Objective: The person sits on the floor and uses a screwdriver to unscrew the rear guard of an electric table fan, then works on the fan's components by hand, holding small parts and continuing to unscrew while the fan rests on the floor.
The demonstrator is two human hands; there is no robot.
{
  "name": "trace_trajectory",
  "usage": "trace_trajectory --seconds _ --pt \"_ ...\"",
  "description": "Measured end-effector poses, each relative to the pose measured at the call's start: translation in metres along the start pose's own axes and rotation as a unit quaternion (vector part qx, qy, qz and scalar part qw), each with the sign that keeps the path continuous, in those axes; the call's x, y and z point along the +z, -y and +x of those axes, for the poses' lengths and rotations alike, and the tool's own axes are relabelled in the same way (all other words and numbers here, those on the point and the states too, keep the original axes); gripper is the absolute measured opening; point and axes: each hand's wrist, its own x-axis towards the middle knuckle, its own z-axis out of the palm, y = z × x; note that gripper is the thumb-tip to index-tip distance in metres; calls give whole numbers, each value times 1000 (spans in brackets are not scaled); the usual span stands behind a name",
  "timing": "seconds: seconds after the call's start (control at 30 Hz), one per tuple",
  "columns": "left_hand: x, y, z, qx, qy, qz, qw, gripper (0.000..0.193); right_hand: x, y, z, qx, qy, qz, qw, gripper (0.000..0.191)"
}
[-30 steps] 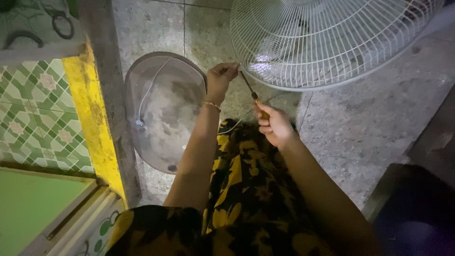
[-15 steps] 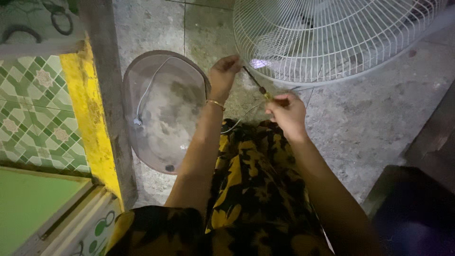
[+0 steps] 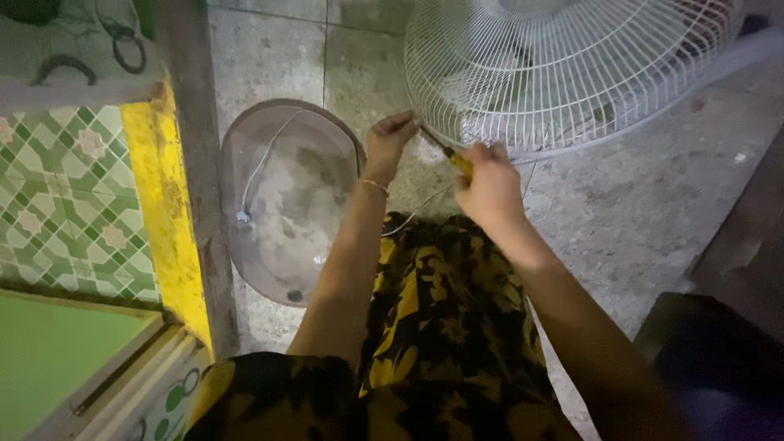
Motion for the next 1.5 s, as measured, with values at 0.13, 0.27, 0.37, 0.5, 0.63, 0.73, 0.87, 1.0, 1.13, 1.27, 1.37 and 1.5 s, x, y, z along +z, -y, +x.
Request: trace_trajectory --seconds 0.13,0.27,0.37,0.5,0.63,0.73,0.87,1.0,1.13,1.27,1.37,1.5 --pt "7 3 -4 -80 -7 -202 976 26 8 -1 -16 35 26 -17 999 26" --pt "16 6 -7 -101 -44 -221 969 28 29 -8 -28 29 -41 -71 996 21" --pt "21 5 -3 -101 -62 -252 960 28 48 -18 -33 107 50 21 993 28" --pt "20 2 -1 -125 -85 -229 962 29 68 -25 -45 107 -36 115 987 29" --pt "17 -1 -2 -147 -104 -176 968 28 70 -26 -42 281 75 364 885 31" --pt "13 0 1 -130 -85 -205 966 25 65 -25 -24 439 202 599 638 30" --pt "9 5 5 -150 -105 -206 961 24 53 -21 -8 428 234 572 660 34" --pt "11 8 4 -154 -112 -200 961 24 45 -18 -20 276 131 309 901 40" --pt "15 8 0 -133 -112 -187 967 18 62 -16 -42 291 53 301 907 26" --pt "21 14 -2 -86 -128 -198 968 9 88 -23 -52 196 1 154 968 33" --pt "28 21 -1 -58 -161 -186 968 7 95 -27 -55 159 -15 225 961 28" --pt "34 24 1 -52 -167 -237 956 17 93 -21 -63 117 -79 240 961 22"
